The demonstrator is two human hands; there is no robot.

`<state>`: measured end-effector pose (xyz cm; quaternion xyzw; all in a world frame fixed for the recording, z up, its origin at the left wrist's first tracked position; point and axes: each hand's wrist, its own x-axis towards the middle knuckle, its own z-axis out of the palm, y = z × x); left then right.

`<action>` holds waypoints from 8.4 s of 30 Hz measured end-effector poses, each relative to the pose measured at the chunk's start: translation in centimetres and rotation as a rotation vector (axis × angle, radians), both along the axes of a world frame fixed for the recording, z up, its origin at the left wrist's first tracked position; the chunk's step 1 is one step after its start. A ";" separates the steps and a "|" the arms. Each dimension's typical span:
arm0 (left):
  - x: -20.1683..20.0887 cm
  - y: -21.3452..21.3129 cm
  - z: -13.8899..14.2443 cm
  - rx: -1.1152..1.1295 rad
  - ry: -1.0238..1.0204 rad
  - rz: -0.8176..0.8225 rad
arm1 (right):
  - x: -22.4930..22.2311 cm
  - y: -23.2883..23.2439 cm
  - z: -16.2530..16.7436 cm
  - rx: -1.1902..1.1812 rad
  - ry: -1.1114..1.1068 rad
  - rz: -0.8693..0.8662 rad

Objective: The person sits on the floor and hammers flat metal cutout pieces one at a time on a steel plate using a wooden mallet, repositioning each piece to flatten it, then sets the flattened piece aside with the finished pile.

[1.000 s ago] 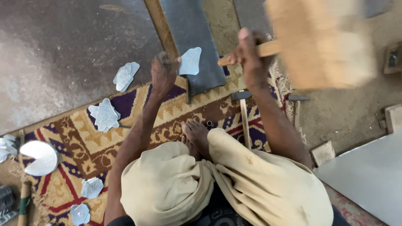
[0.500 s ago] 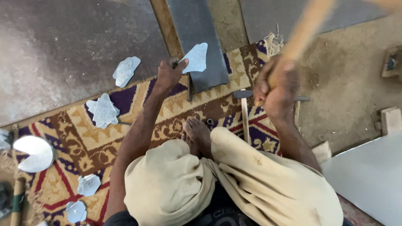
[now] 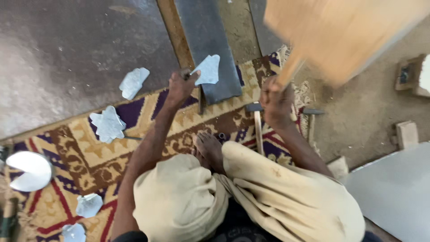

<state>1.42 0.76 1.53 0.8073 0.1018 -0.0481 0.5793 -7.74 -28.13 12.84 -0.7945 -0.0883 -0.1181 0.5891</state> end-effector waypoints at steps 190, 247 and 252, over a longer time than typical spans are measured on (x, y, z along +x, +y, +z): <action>-23.1 37.5 2.9 1.037 -0.285 0.732 | -13.1 19.7 -10.8 -1.184 0.053 0.466; -13.4 13.5 0.4 0.756 -0.108 -0.424 | -11.1 13.9 -13.1 -1.098 0.126 0.507; -15.6 6.8 -3.4 1.048 -0.260 -0.537 | -11.3 12.8 -14.1 -1.075 0.138 0.496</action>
